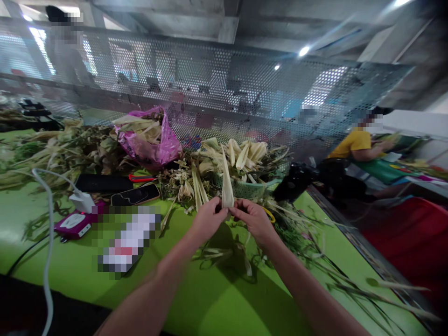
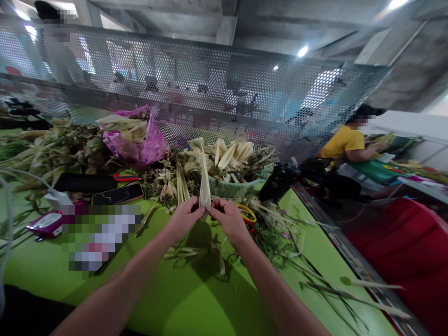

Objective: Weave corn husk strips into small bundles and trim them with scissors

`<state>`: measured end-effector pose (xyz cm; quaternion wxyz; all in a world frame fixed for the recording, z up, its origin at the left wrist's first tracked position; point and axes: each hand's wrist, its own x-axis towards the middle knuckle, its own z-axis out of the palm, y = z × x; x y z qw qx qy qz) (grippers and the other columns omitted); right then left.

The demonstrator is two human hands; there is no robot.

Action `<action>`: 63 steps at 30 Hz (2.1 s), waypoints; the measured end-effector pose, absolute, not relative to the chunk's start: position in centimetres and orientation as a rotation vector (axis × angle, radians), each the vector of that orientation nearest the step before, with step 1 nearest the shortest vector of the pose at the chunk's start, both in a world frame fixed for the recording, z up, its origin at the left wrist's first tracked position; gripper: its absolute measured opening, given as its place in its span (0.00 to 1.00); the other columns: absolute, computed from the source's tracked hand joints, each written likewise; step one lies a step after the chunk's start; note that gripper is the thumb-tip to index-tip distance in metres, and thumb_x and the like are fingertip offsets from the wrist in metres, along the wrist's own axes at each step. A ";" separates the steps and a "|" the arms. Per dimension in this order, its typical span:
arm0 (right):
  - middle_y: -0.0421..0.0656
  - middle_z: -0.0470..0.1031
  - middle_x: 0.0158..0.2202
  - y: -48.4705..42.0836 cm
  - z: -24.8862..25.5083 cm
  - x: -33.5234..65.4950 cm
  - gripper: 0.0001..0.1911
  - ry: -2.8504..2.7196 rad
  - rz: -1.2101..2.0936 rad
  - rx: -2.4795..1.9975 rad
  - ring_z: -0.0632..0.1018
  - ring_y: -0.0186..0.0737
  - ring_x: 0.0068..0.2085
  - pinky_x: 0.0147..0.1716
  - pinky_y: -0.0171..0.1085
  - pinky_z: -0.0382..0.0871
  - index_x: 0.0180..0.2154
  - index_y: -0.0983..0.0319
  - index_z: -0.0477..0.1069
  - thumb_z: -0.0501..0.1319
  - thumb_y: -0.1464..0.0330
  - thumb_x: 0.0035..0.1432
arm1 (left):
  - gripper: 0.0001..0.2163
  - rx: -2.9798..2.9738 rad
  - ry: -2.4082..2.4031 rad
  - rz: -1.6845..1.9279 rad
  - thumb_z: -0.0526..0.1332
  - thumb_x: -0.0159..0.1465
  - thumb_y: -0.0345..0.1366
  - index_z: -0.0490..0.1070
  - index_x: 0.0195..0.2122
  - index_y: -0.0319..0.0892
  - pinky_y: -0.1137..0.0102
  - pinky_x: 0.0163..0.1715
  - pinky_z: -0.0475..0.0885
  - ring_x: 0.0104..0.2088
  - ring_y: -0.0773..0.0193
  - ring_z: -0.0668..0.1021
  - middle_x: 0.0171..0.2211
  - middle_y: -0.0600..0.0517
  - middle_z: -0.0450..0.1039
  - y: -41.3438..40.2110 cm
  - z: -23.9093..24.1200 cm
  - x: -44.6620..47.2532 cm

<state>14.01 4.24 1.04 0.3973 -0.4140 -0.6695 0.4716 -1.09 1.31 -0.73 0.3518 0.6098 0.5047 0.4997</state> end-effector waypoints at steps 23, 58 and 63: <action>0.39 0.68 0.26 3.9 0.9 13.9 0.15 -1.660 1.160 -1.041 0.69 0.34 0.27 0.28 0.34 0.67 0.29 0.62 0.69 0.65 0.57 0.49 | 0.05 1.378 1.121 1.403 0.59 0.58 0.35 0.69 0.33 0.38 0.72 0.32 0.66 0.30 0.66 0.71 0.30 0.52 0.71 2.0 -1.1 -1.2; 0.46 0.72 0.25 4.4 0.9 13.4 0.17 -1.537 1.298 -1.148 0.68 0.39 0.26 0.26 0.40 0.61 0.24 0.60 0.74 0.71 0.55 0.38 | 0.10 1.048 0.827 1.269 0.59 0.58 0.35 0.76 0.35 0.34 0.74 0.29 0.67 0.24 0.71 0.70 0.24 0.52 0.69 2.5 -0.9 -1.3; 0.43 0.70 0.21 4.3 1.2 13.5 0.19 -1.589 1.181 -1.218 0.67 0.37 0.24 0.26 0.39 0.61 0.22 0.60 0.73 0.71 0.53 0.35 | 0.09 1.092 0.888 1.337 0.63 0.55 0.36 0.74 0.33 0.36 0.72 0.33 0.67 0.27 0.70 0.69 0.27 0.51 0.71 2.3 -0.8 -1.4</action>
